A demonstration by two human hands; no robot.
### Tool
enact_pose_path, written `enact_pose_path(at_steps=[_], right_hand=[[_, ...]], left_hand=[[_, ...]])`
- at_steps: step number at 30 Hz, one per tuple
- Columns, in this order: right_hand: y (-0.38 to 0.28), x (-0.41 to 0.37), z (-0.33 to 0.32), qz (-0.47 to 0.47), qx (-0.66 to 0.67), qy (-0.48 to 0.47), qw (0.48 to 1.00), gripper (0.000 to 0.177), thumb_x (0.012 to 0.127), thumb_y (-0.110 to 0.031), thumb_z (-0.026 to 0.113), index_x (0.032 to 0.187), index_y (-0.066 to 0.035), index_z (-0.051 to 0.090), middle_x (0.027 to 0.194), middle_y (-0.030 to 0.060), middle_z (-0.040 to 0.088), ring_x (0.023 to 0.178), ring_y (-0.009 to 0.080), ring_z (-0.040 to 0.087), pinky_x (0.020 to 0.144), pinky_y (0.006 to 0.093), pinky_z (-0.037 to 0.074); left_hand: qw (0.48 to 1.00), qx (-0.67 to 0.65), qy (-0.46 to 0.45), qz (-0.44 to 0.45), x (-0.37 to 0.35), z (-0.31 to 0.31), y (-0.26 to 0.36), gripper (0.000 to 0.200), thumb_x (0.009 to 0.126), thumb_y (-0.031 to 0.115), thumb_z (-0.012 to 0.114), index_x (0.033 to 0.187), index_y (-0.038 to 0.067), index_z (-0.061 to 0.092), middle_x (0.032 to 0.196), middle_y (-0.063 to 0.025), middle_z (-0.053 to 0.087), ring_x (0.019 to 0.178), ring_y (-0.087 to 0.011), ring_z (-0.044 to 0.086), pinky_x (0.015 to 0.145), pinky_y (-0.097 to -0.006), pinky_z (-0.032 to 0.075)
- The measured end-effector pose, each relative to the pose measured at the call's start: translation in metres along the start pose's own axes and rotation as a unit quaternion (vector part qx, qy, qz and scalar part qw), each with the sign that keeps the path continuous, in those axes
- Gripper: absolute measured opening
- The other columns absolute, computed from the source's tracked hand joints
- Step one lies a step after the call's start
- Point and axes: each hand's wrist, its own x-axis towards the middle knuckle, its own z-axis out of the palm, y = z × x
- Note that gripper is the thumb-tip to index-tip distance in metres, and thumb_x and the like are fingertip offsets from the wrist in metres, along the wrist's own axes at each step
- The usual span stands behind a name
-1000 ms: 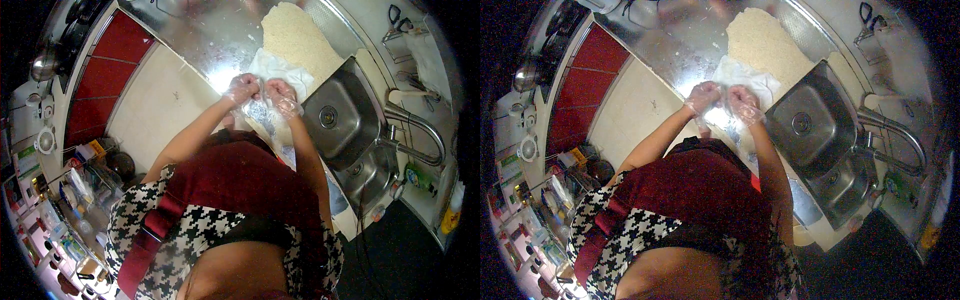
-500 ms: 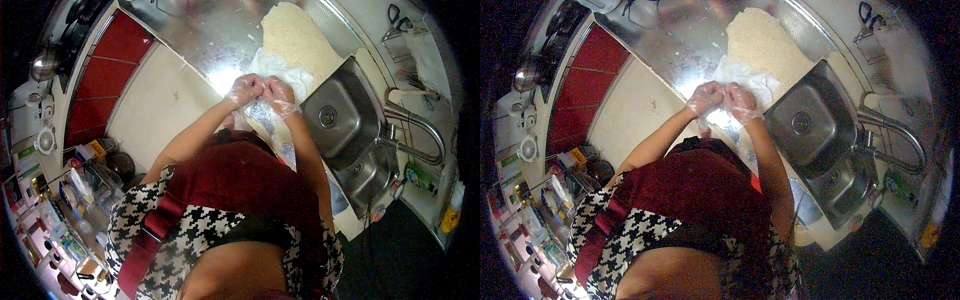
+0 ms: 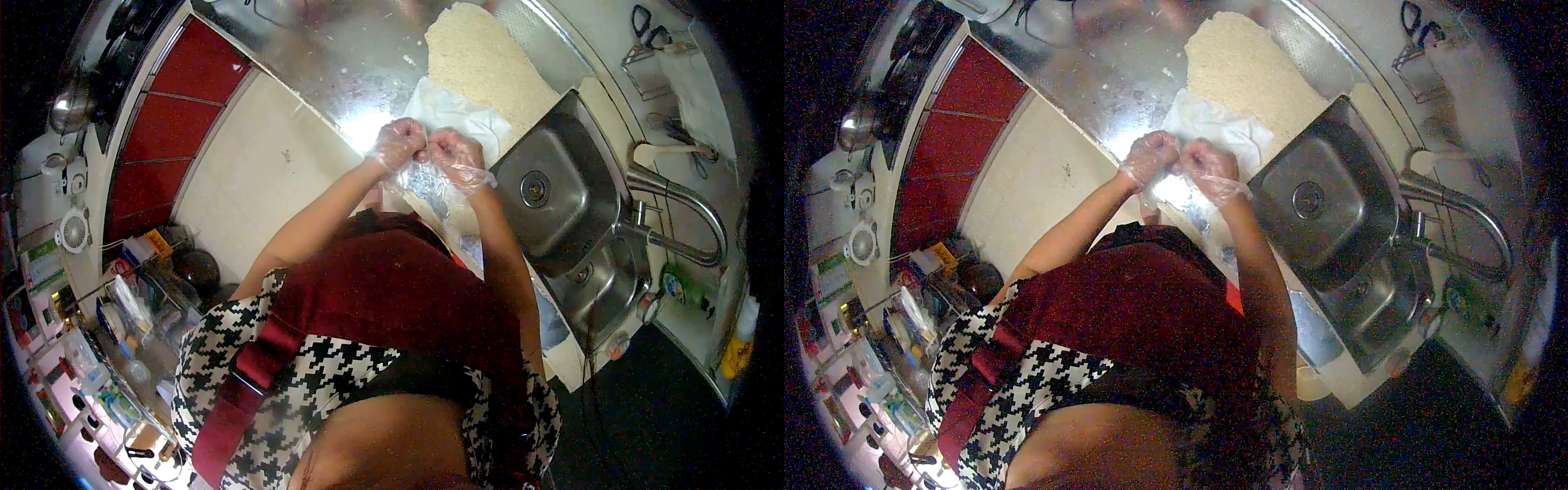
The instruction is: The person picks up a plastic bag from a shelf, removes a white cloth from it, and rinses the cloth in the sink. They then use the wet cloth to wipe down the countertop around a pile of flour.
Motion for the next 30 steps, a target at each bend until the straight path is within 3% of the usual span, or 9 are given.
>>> enact_pose_path(at_steps=[9,11,13,20,24,27,28,29,30], right_hand=[[0.002,0.006,0.007,-0.024,-0.133,-0.005,0.991,0.017,0.078,-0.023,0.054,0.083,-0.007,0.053,0.075,0.0163,0.059,0.069,0.0355,0.058,0.061,0.0435,0.045],[-0.003,0.004,0.006,-0.022,-0.168,-0.02,0.985,0.018,0.078,-0.023,0.053,0.085,-0.007,0.052,0.076,0.0183,0.058,0.071,0.0378,0.057,0.061,0.0448,0.044],[-0.006,0.003,0.006,0.023,-0.172,-0.045,0.984,0.021,0.079,-0.025,0.052,0.089,-0.006,0.05,0.076,0.0221,0.057,0.074,0.0405,0.055,0.062,0.0467,0.043],[0.017,-0.007,0.019,0.018,-0.201,-0.067,0.977,0.027,0.083,-0.03,0.048,0.095,-0.005,0.048,0.077,0.022,0.058,0.074,0.0407,0.056,0.063,0.049,0.043],[0.015,-0.004,0.014,0.044,-0.223,-0.055,0.972,0.026,0.083,-0.028,0.048,0.097,-0.006,0.051,0.082,0.0204,0.059,0.075,0.0397,0.057,0.065,0.0468,0.045],[0.028,0.005,0.007,0.008,-0.221,0.001,0.975,0.025,0.081,-0.025,0.051,0.098,-0.006,0.053,0.082,0.0183,0.06,0.074,0.0363,0.058,0.066,0.0441,0.046],[0.034,0.011,0.006,-0.049,-0.195,0.054,0.978,0.025,0.08,-0.023,0.054,0.097,-0.005,0.053,0.08,0.0167,0.06,0.073,0.0329,0.059,0.067,0.0423,0.046],[0.024,0.018,0.001,-0.002,-0.233,0.041,0.972,0.032,0.078,-0.025,0.058,0.103,-0.006,0.052,0.091,0.0159,0.06,0.085,0.0327,0.057,0.075,0.0419,0.045],[0.013,0.026,-0.003,-0.003,-0.233,0.042,0.972,0.032,0.078,-0.025,0.058,0.103,-0.006,0.052,0.091,0.0159,0.06,0.085,0.0327,0.057,0.075,0.0419,0.045]], left_hand=[[0.999,0.039,-0.005,0.018,0.001,-0.001,-0.001,0.01,0.078,0.011,0.054,0.074,0.001,0.054,0.065,-0.0059,0.057,0.057,-0.0113,0.054,0.055,-0.0244,0.046],[0.989,0.146,-0.015,-0.011,0.003,-0.005,-0.009,0.016,0.078,0.02,0.059,0.083,0.006,0.057,0.075,-0.0013,0.056,0.067,-0.0103,0.053,0.06,-0.0255,0.046],[0.995,0.095,-0.039,-0.014,0.001,-0.007,-0.016,0.02,0.078,0.023,0.06,0.086,0.005,0.057,0.077,-0.0025,0.057,0.068,-0.0111,0.053,0.061,-0.0258,0.047],[0.991,0.021,-0.044,-0.122,-0.003,0.0,-0.014,0.033,0.079,0.025,0.062,0.095,-0.002,0.053,0.086,-0.0073,0.058,0.072,-0.0135,0.056,0.063,-0.0268,0.049],[0.993,-0.008,-0.038,-0.113,-0.005,-0.006,-0.02,0.032,0.078,0.024,0.064,0.094,-0.002,0.053,0.085,-0.0072,0.058,0.072,-0.0132,0.056,0.062,-0.0262,0.049],[0.99,0.029,-0.046,-0.129,-0.007,-0.008,-0.019,0.032,0.078,0.022,0.063,0.095,-0.003,0.053,0.083,-0.0076,0.057,0.07,-0.0136,0.055,0.062,-0.0268,0.049],[0.986,0.154,-0.031,-0.054,-0.008,-0.007,-0.022,0.022,0.077,0.017,0.061,0.087,-0.001,0.055,0.084,-0.0096,0.057,0.071,-0.0167,0.055,0.063,-0.0304,0.048],[0.961,0.277,-0.014,0.023,-0.01,-0.005,-0.025,0.012,0.076,0.012,0.058,0.08,0.001,0.056,0.085,-0.0115,0.056,0.072,-0.0198,0.055,0.064,-0.0341,0.047],[0.96,0.277,-0.014,0.023,-0.011,-0.002,-0.028,0.012,0.076,0.012,0.058,0.08,0.001,0.056,0.085,-0.0115,0.056,0.072,-0.0198,0.055,0.064,-0.0341,0.047]])
